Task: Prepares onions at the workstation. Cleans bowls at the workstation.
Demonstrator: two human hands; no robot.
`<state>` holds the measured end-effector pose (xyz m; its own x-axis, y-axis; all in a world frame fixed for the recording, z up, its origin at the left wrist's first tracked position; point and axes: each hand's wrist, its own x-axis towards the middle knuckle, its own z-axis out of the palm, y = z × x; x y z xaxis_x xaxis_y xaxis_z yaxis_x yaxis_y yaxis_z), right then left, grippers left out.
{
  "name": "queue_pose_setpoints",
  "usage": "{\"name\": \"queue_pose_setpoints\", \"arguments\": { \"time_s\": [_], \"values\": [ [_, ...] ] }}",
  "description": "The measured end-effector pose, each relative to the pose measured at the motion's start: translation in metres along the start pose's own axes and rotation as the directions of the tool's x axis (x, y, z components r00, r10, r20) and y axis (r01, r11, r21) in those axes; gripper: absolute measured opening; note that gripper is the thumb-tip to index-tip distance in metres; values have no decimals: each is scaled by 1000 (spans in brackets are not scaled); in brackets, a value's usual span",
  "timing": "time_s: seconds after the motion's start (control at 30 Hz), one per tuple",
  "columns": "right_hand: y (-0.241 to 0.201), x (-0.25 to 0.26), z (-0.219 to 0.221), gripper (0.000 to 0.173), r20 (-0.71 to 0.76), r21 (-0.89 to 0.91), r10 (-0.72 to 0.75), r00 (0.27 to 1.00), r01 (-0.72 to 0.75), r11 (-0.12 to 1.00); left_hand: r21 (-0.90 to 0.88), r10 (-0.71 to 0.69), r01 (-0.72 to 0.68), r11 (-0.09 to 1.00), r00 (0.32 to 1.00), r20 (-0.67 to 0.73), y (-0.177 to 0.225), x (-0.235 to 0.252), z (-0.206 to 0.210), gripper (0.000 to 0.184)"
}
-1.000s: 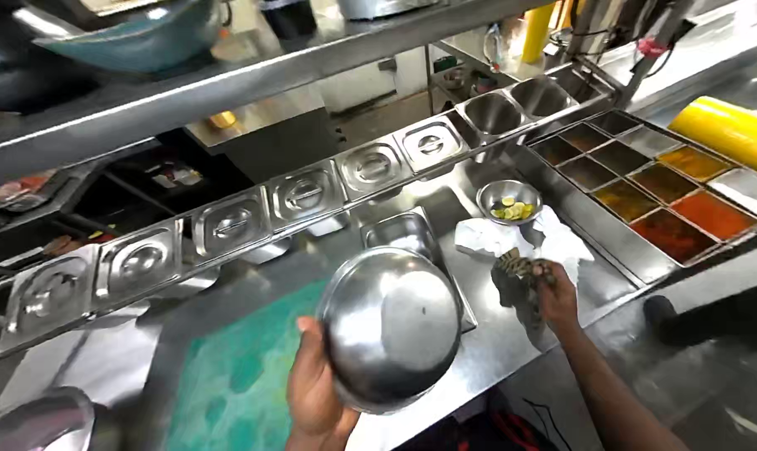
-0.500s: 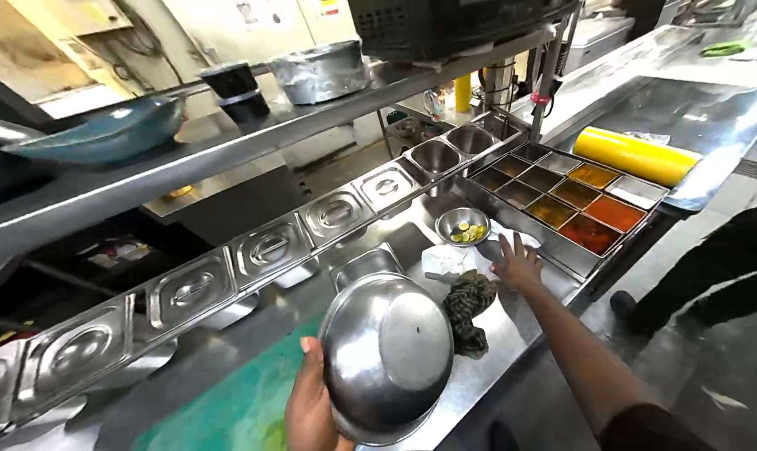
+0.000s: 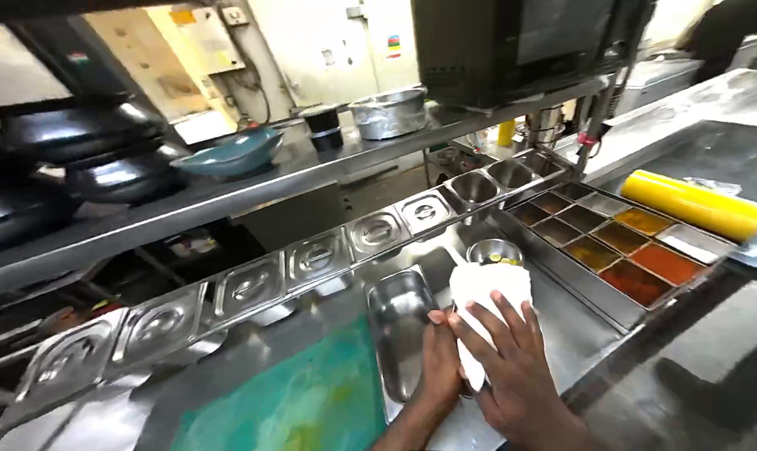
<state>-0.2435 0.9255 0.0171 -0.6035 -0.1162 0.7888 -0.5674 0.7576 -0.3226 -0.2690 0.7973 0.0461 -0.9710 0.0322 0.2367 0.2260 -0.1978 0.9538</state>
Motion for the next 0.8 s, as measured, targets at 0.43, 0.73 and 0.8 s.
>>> {"name": "queue_pose_setpoints", "arguments": {
  "time_s": [0.43,0.73,0.8],
  "values": [
    [8,-54,48,63,-299,330,380,875,-279,902,-363,-265,169,916,936,-234,-5,44,40,62],
    [70,36,-29,45,169,435,584,794,-592,678,-56,-150,153,987,987,60,4,29,-7,50],
    [78,20,-28,46,141,689,874,465,-680,250,-223,-233,222,949,972,-23,3,27,-18,54]
  ]
}}
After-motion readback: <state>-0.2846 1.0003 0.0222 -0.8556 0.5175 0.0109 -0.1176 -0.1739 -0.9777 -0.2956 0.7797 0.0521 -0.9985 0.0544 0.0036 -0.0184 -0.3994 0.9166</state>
